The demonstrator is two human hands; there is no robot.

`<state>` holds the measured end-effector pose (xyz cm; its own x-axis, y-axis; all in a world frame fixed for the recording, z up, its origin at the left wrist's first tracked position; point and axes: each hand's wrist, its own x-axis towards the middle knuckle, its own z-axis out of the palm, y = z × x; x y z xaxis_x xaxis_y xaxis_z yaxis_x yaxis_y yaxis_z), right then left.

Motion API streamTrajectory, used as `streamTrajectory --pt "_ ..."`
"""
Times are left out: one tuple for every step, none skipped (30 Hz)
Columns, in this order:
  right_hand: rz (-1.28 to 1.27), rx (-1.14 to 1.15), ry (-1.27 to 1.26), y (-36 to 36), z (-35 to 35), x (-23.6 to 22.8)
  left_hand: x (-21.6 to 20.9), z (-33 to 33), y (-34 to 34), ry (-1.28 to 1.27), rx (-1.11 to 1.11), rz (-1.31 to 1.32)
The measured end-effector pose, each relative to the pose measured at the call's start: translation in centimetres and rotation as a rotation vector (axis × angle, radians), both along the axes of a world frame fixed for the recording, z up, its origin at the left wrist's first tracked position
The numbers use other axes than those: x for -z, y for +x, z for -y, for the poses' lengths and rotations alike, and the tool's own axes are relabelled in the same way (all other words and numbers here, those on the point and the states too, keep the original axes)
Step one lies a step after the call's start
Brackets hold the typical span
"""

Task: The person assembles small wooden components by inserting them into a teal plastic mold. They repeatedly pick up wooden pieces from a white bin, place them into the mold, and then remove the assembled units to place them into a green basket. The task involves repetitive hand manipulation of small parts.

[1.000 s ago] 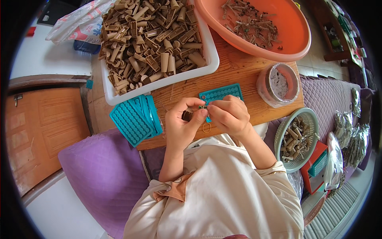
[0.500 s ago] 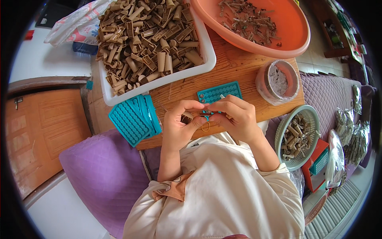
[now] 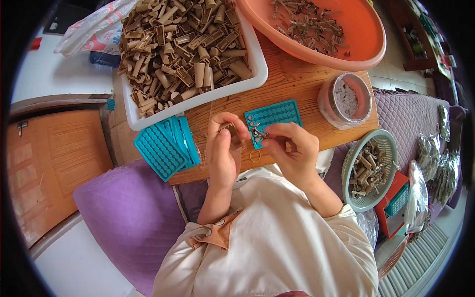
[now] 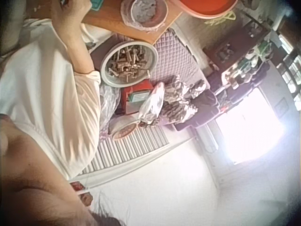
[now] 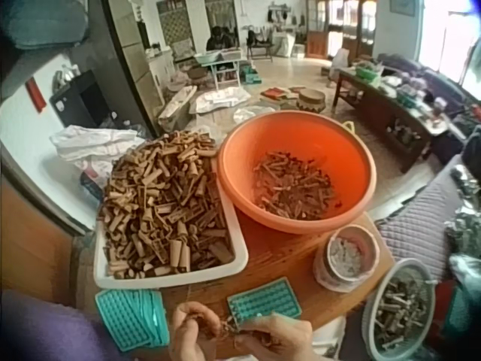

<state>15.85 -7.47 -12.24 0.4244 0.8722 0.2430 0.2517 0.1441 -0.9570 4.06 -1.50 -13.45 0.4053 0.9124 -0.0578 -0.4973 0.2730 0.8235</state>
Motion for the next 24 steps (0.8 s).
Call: streamTrajectory --pt "0.023 0.007 0.019 -0.1 0.0 -0.1 -0.3 0.4 0.4 0.019 -0.056 -0.024" --pt "0.024 0.007 0.051 -0.3 -0.1 -0.1 -0.1 0.5 0.2 0.039 -0.006 0.042" --pt "0.024 0.009 0.083 -0.5 -0.2 -0.2 -0.3 0.7 0.2 0.039 0.028 0.061" --pt "0.023 0.010 0.116 -0.6 -0.3 -0.2 -0.5 0.9 0.1 0.040 0.061 0.081" --pt "0.030 -0.001 0.128 -0.6 -0.2 -0.2 -0.6 0.9 0.1 0.040 0.094 0.100" --pt "0.038 -0.011 0.141 -0.6 -0.2 -0.1 -0.2 0.9 -0.2 0.034 0.127 0.126" --pt "0.046 -0.021 0.155 -0.6 -0.2 -0.1 0.3 0.9 -0.5 0.063 0.124 0.102" --pt "0.047 -0.025 0.166 -0.6 -0.1 -0.1 0.7 0.9 -0.7 0.093 0.121 0.078" --pt "0.049 -0.029 0.176 -0.5 -0.1 -0.1 1.0 1.0 -0.8 0.121 0.118 0.054" --pt "0.051 -0.034 0.186 -0.5 -0.1 -0.1 1.2 1.0 -0.9 0.117 0.117 0.065" --pt "0.033 -0.028 0.181 -0.5 0.0 -0.1 1.2 0.9 -0.9 0.114 0.117 0.076" --pt "0.016 -0.024 0.176 -0.5 0.2 -0.2 1.3 0.9 -0.9 0.111 0.115 0.087" --pt "-0.002 -0.020 0.171 -0.4 0.3 -0.2 1.2 0.9 -0.7 0.100 0.107 0.096" --pt "0.006 -0.025 0.176 -0.4 0.4 -0.2 1.0 1.0 -0.4 0.090 0.098 0.104" --pt "0.013 -0.028 0.182 -0.4 0.4 -0.2 0.9 1.0 -0.2 0.081 0.092 0.112" --pt "0.020 -0.031 0.188 -0.4 0.5 -0.2 0.9 1.0 -0.2 0.080 0.093 0.119" --pt "0.011 -0.023 0.184 -0.4 0.5 -0.2 1.0 1.0 -0.2 0.079 0.094 0.125" --pt "0.001 -0.017 0.180 -0.4 0.6 -0.1 1.0 1.0 -0.2 0.079 0.094 0.131" --pt "-0.008 -0.010 0.176 -0.5 0.7 -0.1 1.0 1.0 -0.2 0.077 0.097 0.128" --pt "-0.009 -0.014 0.167 -0.5 0.7 -0.1 1.0 0.9 -0.2 0.075 0.099 0.126" --pt "-0.010 -0.019 0.156 -0.5 0.7 -0.1 1.0 0.9 -0.2 0.073 0.102 0.123" --pt "-0.011 -0.023 0.145 -0.6 0.8 -0.1 1.0 0.9 -0.3 0.065 0.103 0.119" --pt "-0.005 -0.011 0.172 -0.6 0.7 0.0 1.0 0.9 -0.3 0.057 0.104 0.115" --pt "0.002 0.001 0.199 -0.8 0.6 0.2 0.9 0.8 -0.3 0.049 0.105 0.111"
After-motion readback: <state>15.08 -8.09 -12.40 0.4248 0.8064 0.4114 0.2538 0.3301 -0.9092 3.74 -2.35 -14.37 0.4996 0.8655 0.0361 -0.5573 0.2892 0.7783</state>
